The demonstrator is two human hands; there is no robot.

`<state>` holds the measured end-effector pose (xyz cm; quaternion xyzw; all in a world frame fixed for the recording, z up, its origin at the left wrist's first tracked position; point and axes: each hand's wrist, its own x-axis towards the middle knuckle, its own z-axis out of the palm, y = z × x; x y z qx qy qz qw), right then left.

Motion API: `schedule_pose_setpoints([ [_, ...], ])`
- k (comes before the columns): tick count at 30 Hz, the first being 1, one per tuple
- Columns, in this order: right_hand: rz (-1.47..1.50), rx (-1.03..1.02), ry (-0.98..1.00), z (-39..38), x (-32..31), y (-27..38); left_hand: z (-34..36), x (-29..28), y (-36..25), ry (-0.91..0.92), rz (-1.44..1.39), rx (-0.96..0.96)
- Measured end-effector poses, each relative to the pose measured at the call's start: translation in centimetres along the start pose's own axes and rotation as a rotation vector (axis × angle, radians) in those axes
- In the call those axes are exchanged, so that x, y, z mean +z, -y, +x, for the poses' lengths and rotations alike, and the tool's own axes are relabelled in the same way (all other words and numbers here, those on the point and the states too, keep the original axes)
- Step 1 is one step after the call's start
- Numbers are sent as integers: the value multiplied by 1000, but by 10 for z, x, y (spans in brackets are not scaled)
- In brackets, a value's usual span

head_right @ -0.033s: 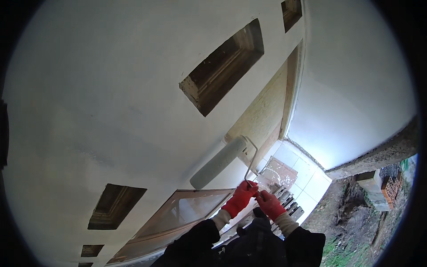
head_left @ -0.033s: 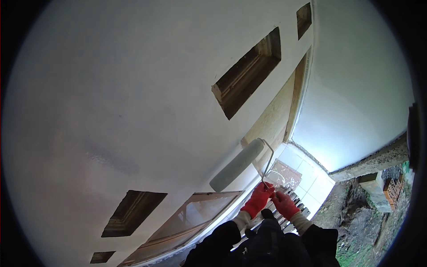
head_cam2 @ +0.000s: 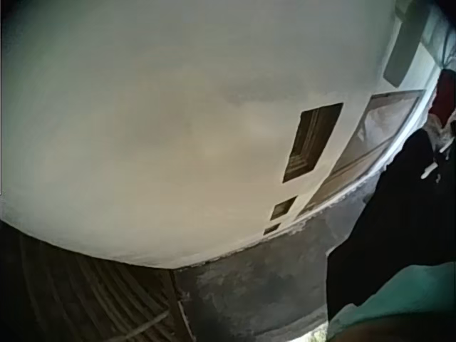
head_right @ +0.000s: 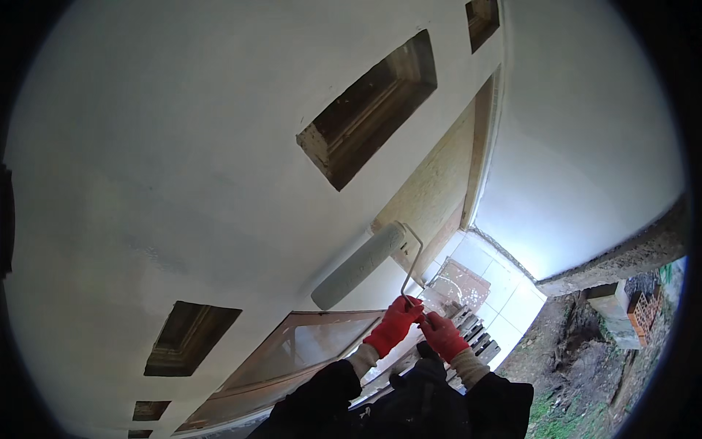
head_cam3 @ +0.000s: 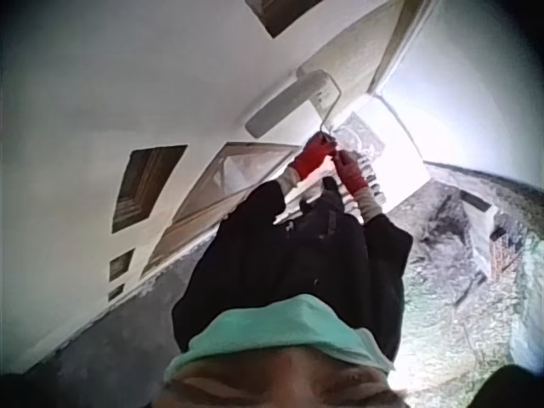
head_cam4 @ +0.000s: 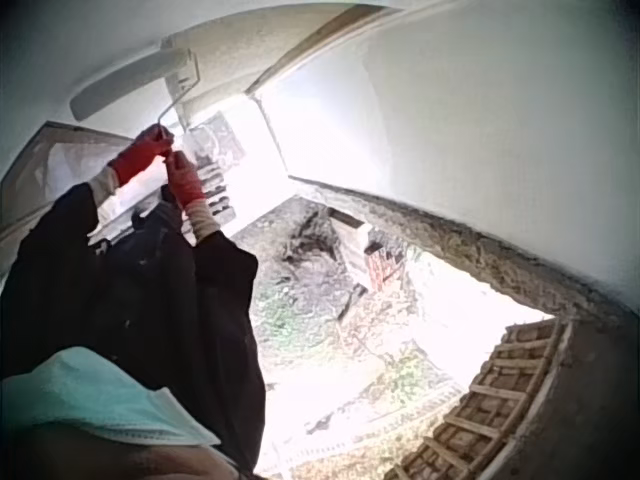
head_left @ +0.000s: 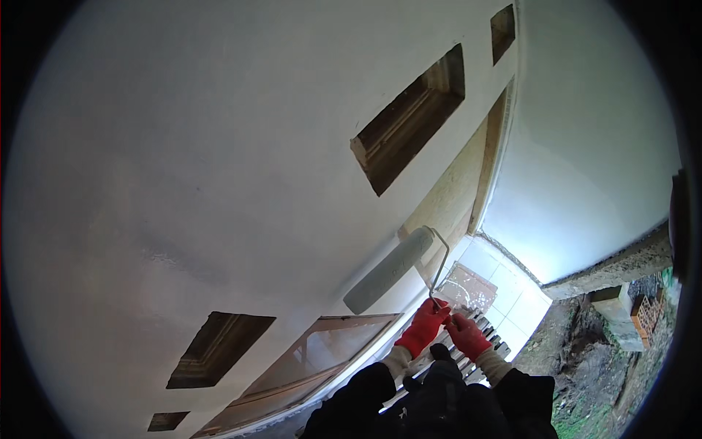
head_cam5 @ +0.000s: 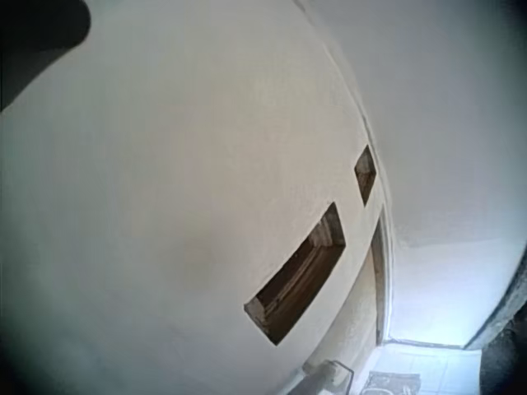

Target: The person paints a ceiling using a paint roller, moving it back and forth across the surface to apply white paint.

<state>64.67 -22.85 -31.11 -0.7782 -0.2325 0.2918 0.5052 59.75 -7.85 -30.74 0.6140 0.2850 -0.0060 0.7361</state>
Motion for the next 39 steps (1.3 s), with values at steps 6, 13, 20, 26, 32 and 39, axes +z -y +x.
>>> schedule_pose_setpoints([
  [6, 10, -51, 3, 31, 30, -34, 18, -22, -4, 16, 3, -27],
  [13, -133, -24, -46, 35, 21, 18, 14, -28, -33, 29, 47, 98],
  [20, -110, -113, -150, 34, -13, 117, 23, -28, -89, 96, -207, 275],
  [26, -156, -223, -218, 48, -44, 172, -5, 2, -187, 110, -470, 321],
  [32, -140, -675, -161, 39, -56, 182, -45, 2, -268, 59, -391, 333],
  [39, -180, -725, -245, 13, -75, 287, -86, -4, -331, -27, -284, 436],
])
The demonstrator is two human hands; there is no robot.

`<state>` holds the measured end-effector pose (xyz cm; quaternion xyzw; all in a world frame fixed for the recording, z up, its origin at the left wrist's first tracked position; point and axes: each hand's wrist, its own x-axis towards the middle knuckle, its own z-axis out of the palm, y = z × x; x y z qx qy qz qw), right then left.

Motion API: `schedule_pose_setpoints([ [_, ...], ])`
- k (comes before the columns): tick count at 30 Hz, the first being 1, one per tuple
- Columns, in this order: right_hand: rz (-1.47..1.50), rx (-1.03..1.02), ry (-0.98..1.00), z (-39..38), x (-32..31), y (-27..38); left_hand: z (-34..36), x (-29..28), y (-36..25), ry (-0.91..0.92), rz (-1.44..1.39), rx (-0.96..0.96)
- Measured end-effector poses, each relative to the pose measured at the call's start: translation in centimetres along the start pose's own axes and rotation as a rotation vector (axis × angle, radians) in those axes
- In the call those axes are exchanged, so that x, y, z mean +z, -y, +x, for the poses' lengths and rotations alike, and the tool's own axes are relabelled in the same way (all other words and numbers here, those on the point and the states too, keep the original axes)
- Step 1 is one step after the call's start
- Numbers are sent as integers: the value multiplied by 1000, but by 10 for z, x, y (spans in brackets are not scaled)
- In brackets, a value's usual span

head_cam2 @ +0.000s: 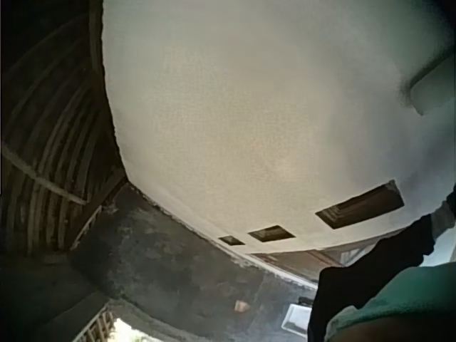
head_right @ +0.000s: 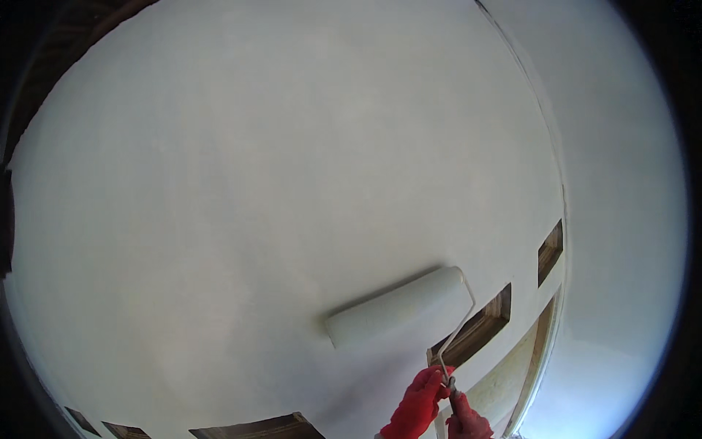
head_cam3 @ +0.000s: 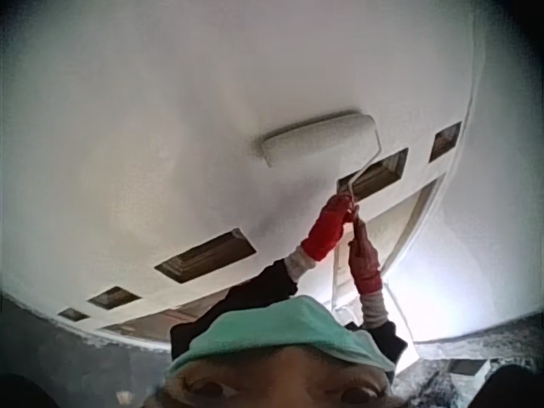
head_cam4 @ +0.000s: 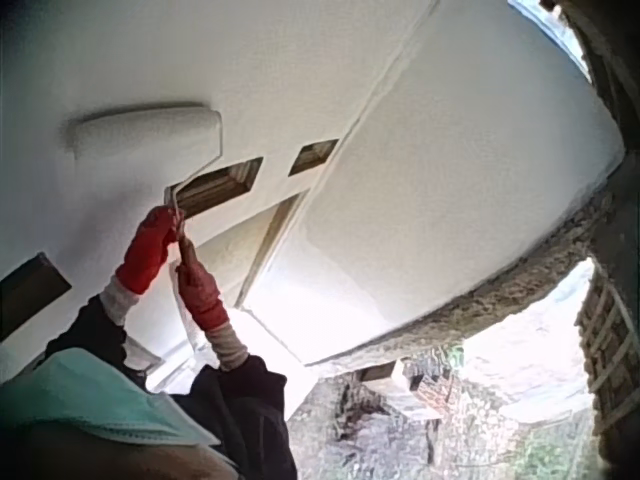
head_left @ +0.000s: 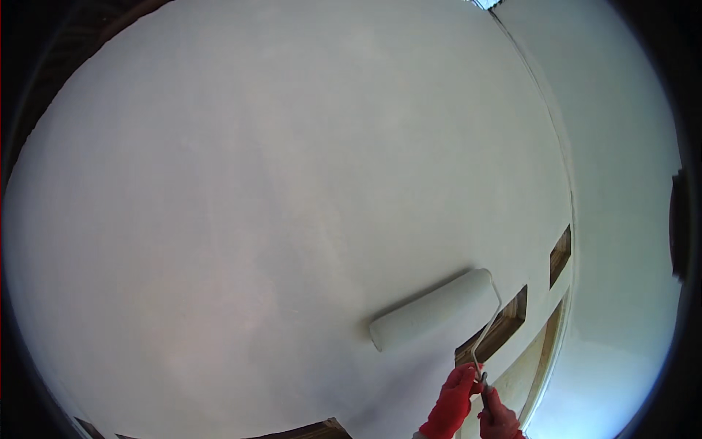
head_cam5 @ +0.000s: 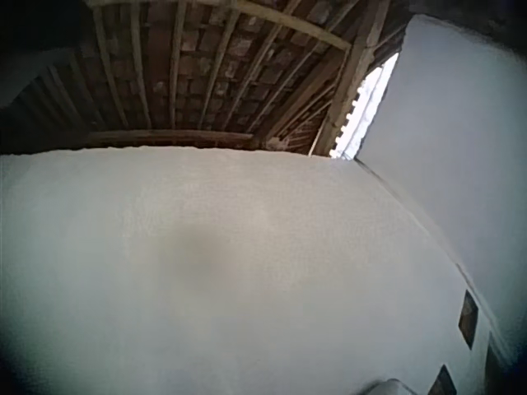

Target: The person paints a ceiling using a paint roller, moving it back and forth across the surface to apply white paint.

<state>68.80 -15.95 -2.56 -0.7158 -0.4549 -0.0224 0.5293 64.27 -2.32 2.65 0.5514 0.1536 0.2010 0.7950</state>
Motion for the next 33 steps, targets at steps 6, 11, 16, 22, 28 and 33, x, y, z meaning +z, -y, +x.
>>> schedule_pose_setpoints([
  [6, -132, -148, -323, 60, -56, 71, -52, -8, -10, 123, 130, 421],
  [11, -47, -315, -336, 185, -107, 164, -90, -28, -59, 202, 176, 489],
  [16, -21, -556, -409, 323, -182, 264, -112, -35, -105, 258, 240, 650],
  [22, 127, -586, -334, 412, -241, 439, -103, -42, -134, 220, 208, 693],
  [28, 5, -706, -312, 533, -282, 537, -105, -31, -175, 160, 274, 780],
  [33, 234, -613, -319, 551, -253, 543, -103, -16, -205, 114, 344, 772],
])
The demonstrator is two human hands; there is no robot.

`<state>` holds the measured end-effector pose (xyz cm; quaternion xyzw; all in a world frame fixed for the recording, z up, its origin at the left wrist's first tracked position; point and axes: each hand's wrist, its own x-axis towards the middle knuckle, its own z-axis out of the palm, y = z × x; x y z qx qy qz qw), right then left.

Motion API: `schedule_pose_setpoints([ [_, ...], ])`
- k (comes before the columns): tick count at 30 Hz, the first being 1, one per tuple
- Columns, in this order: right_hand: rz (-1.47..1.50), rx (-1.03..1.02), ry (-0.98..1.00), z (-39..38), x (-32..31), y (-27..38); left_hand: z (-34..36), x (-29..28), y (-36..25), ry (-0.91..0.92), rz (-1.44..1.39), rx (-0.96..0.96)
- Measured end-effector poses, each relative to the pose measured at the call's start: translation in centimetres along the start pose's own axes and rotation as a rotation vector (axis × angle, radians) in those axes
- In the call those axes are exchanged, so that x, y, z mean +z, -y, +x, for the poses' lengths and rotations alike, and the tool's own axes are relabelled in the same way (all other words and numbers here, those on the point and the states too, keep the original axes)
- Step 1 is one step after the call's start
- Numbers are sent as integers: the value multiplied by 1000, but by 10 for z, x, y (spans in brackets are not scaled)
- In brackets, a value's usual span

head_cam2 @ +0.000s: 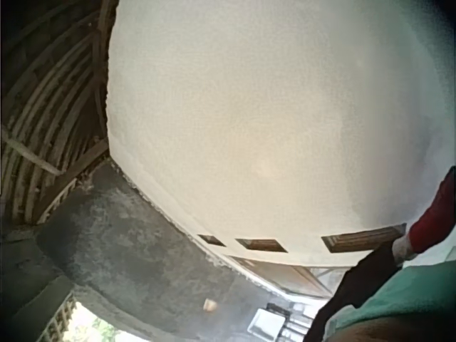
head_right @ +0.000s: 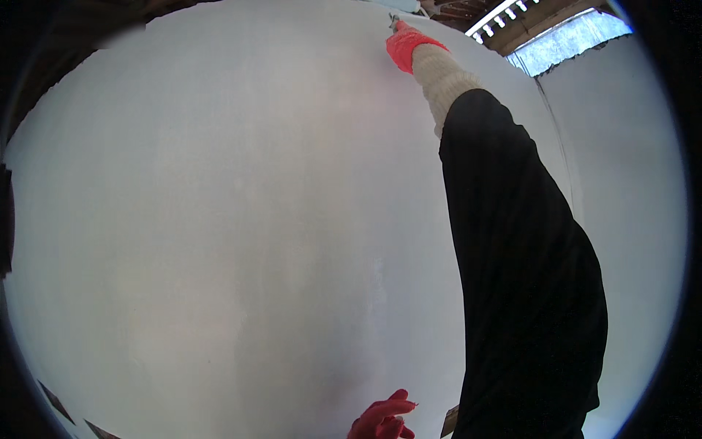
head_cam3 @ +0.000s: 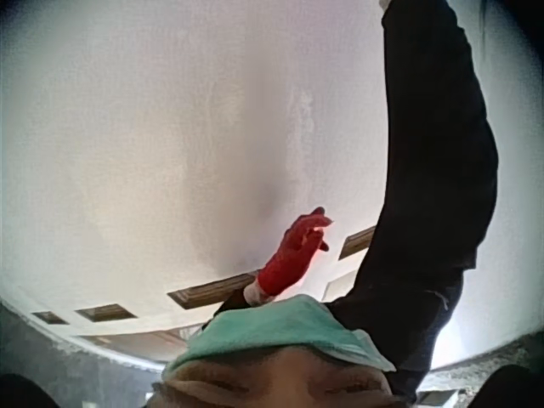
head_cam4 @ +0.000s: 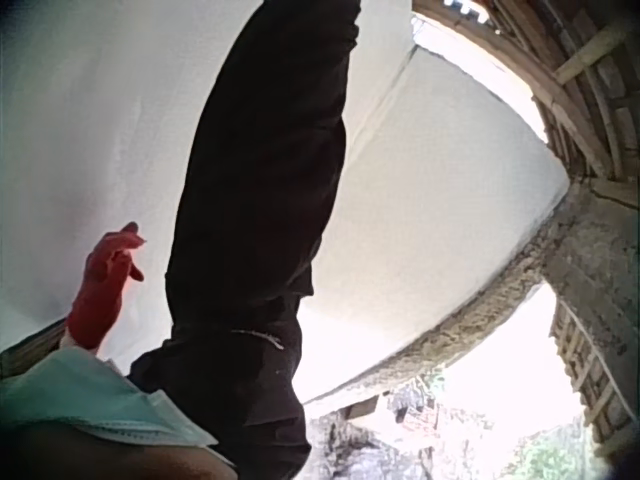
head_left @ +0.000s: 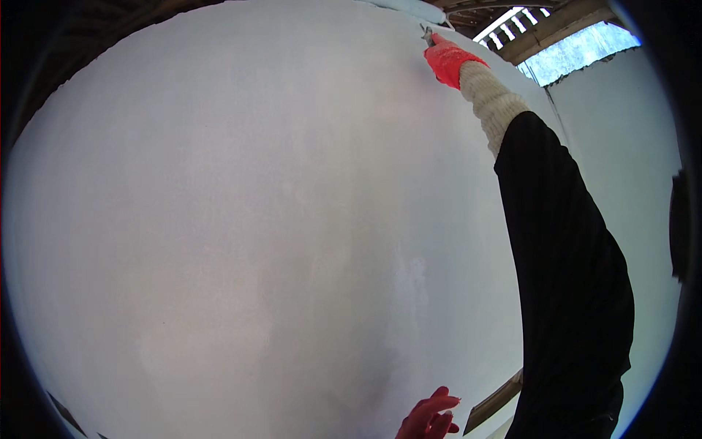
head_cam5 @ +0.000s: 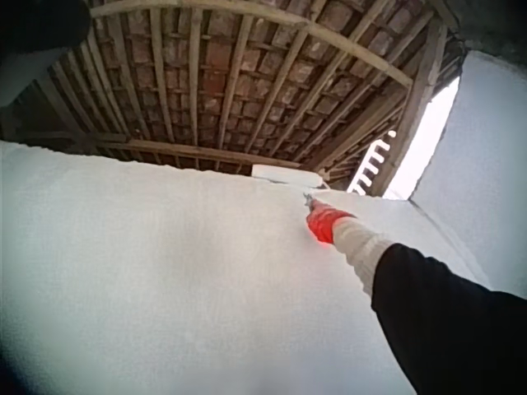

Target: The person paints a ceiling using a paint roller, moving it back and forth across the surface to apply white paint.

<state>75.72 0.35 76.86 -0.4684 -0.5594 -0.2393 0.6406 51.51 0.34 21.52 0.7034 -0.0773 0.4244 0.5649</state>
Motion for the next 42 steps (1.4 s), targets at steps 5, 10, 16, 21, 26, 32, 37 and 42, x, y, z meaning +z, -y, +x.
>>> schedule_pose_setpoints([
  [5, 191, 104, -147, -67, 13, 3, -4, 0, 22, -11, 33, 53],
  [10, 256, -89, -310, -179, -7, -38, -30, -7, 52, -20, 12, -8],
  [16, 18, 120, -253, -413, -65, -94, -80, 26, 94, 149, -167, -269],
  [21, 24, 569, -331, -689, -66, -119, -143, 54, 128, 391, -154, -655],
  [26, -159, 1074, -221, -931, -69, -106, -220, 79, 216, 414, -321, -928],
  [32, -175, 1156, 95, -1049, -76, -62, -290, 91, 264, 435, -493, -1122],
  [37, -201, 1195, 236, -1108, -75, -85, -327, 93, 308, 415, -451, -1272],
  [42, -96, 1280, 373, -1117, -68, -120, -348, 93, 351, 132, -408, -1377],
])
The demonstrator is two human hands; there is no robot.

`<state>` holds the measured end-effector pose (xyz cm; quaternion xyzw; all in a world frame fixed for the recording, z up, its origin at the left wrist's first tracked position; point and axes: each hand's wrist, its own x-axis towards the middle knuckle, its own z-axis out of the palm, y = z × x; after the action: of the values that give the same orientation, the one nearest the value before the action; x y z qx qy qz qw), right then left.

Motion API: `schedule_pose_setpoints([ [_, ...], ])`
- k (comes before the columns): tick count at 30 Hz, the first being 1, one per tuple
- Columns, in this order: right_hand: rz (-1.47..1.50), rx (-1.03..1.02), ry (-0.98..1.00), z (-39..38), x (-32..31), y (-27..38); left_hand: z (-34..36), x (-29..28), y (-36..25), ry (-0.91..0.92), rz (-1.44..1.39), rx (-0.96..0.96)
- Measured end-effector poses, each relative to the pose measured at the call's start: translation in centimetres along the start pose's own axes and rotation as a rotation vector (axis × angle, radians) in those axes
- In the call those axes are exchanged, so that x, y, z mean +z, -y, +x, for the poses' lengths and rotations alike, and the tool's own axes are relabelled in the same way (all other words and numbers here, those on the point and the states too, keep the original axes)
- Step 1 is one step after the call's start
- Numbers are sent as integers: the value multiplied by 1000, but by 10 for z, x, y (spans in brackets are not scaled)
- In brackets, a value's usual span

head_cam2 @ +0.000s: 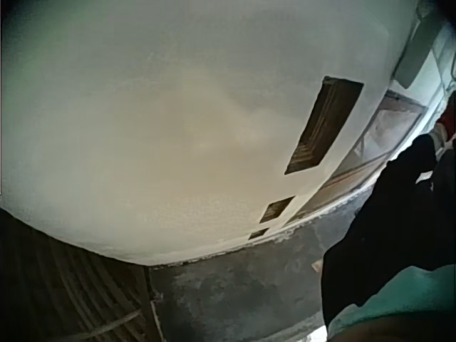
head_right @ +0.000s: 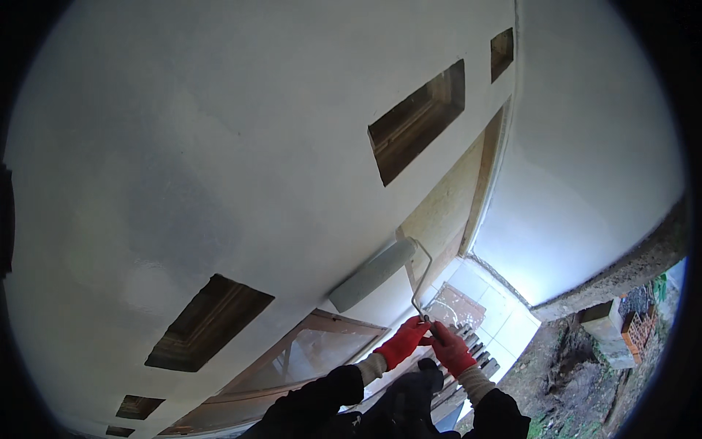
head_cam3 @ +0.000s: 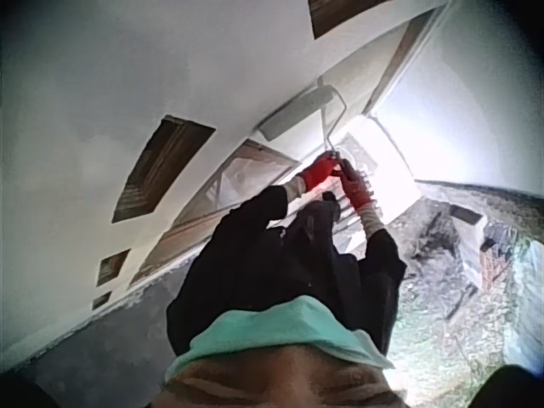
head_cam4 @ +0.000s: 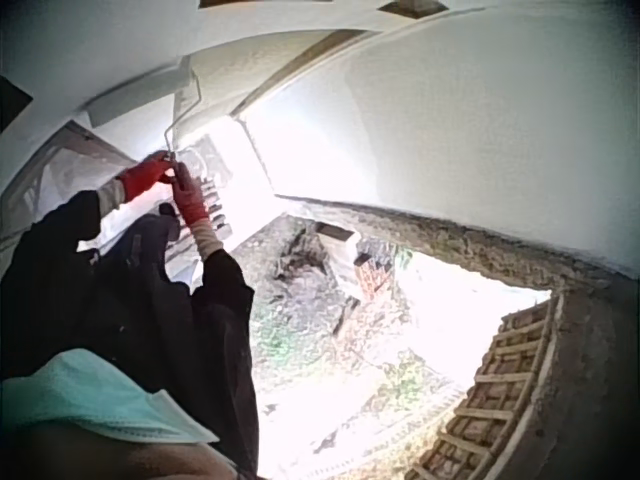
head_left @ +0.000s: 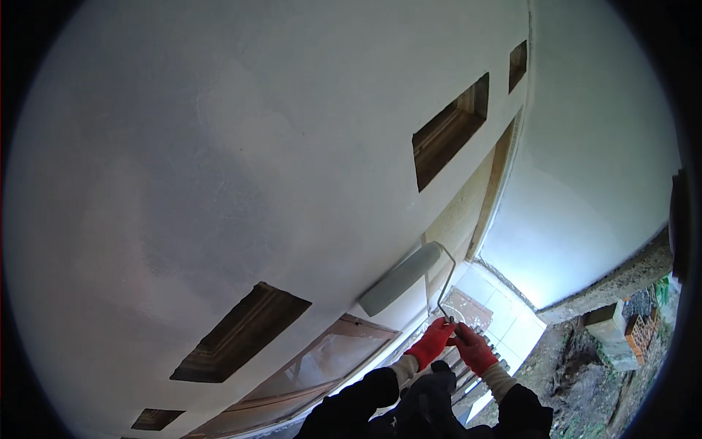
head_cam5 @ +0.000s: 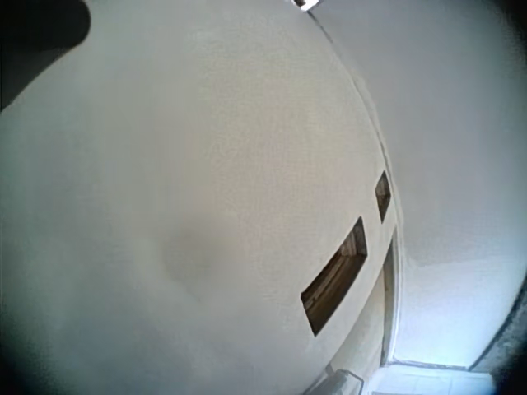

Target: The person paints a ceiling using a paint roller, moving it back and forth across the surface to apply white paint.

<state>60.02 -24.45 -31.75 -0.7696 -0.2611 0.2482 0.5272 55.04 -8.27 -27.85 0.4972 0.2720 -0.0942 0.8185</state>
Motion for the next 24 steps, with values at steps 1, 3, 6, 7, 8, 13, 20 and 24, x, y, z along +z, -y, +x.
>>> schedule_pose_setpoints([
  [1, 5, -26, 2, 7, 5, -6, 12, -10, 12, -25, -38, 7],
  [3, -39, -35, 39, 15, 6, 19, 25, -26, 22, -70, 33, 26],
  [6, -4, -173, 22, 18, 7, 12, 27, -18, 16, -46, -3, 44],
  [7, -24, -168, 55, 20, 4, 34, 30, -21, 19, -67, 14, 100],
  [8, -40, -143, 64, 19, -4, 55, 21, -13, -2, -81, 193, 147],
  [13, -20, -323, -34, 38, -13, 109, 4, 5, -50, -43, -25, 429],
  [20, 48, -711, -204, 78, -63, 237, -57, 67, -202, -20, 19, 663],
  [24, -68, -753, -246, 104, -100, 298, -99, 99, -268, 71, 61, 898],
])
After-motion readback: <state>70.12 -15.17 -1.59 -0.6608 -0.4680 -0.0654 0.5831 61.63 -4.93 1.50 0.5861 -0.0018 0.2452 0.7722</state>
